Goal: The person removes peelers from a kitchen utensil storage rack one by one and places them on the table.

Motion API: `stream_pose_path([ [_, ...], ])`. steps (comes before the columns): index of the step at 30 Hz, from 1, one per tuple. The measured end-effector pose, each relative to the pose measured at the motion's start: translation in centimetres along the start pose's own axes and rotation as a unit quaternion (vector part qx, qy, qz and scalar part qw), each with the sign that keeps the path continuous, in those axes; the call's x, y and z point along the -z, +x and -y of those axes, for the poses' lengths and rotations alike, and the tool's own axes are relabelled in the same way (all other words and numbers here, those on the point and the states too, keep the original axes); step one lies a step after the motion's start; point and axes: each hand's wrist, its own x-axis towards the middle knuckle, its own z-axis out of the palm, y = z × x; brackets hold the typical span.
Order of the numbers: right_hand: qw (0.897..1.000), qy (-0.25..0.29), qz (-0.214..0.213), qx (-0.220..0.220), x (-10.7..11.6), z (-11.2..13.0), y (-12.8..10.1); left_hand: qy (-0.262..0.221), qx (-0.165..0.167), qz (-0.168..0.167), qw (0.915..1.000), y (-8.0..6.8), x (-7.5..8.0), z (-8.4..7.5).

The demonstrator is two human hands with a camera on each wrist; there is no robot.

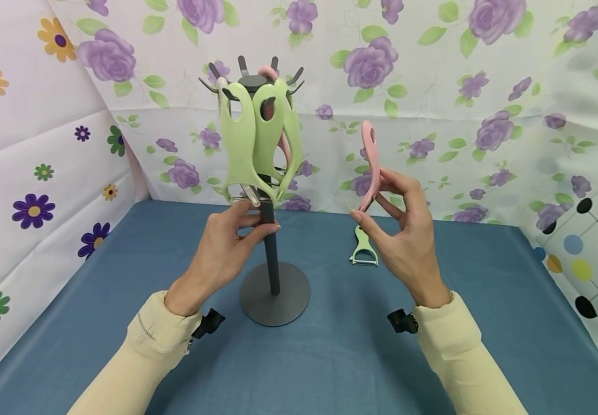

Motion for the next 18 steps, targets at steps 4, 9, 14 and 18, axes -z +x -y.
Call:
stream_pose_path([
  [4,1.0,-0.005,0.0,-0.003,0.0,0.1,-0.1,-0.003,0.007,0.003,1.0,0.1,0.0,0.0],
  [9,1.0,-0.01,-0.007,-0.007,0.1,0.6,-0.2,-0.008,0.014,0.007,0.9998,0.2,0.1,-0.1],
  [14,1.0,-0.013,-0.011,-0.012,0.3,0.1,-0.3,-0.001,0.017,0.005,0.9998,0.2,0.1,-0.2],
  [18,1.0,-0.022,-0.011,-0.015,0.5,-0.8,-0.5,0.006,0.012,0.002,0.9999,0.2,0.1,-0.2],
])
